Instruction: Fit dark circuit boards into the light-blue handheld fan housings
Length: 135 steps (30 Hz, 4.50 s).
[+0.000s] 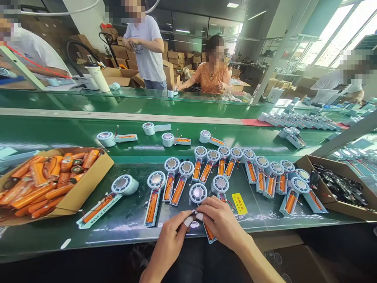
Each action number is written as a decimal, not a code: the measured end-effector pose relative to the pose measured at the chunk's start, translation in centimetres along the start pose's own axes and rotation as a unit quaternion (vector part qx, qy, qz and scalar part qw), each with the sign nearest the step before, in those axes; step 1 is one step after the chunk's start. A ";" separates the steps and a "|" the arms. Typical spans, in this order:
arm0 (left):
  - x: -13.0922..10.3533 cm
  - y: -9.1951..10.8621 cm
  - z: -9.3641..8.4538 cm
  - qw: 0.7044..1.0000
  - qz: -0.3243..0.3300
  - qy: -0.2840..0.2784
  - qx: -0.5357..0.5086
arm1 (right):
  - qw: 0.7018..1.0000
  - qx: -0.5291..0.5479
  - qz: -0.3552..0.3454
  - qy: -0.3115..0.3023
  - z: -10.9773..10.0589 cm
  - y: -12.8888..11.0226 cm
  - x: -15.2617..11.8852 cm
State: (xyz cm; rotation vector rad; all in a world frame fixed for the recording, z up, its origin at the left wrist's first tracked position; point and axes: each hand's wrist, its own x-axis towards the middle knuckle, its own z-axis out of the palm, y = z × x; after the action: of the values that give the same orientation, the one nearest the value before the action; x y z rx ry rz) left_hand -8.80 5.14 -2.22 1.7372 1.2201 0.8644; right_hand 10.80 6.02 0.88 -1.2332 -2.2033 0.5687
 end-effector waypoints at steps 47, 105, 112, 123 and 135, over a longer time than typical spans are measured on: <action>-1.6 2.7 1.7 0.987 -0.129 0.083 -0.039 | 0.997 0.062 0.014 0.039 1.1 -1.7 -0.5; -2.3 1.9 -0.1 0.992 -0.029 0.046 0.112 | 0.980 -0.078 0.175 -0.055 -1.0 -2.0 -2.1; -2.6 2.8 -0.1 0.958 -0.037 -0.048 0.279 | 0.995 -0.051 0.047 0.078 0.2 -1.2 -0.7; -2.8 3.7 -0.7 0.956 -0.069 -0.062 0.277 | 0.983 0.070 -0.003 0.167 3.2 -1.6 -0.4; -4.1 1.9 -0.2 0.989 -0.054 0.049 0.129 | 0.973 0.189 0.099 0.089 2.6 -2.2 -0.4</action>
State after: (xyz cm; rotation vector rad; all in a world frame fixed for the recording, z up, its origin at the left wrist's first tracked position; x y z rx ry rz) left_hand -9.42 0.93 -0.71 1.8274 1.5327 0.7620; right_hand 7.97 4.33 0.08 -1.2485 -1.7338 0.8757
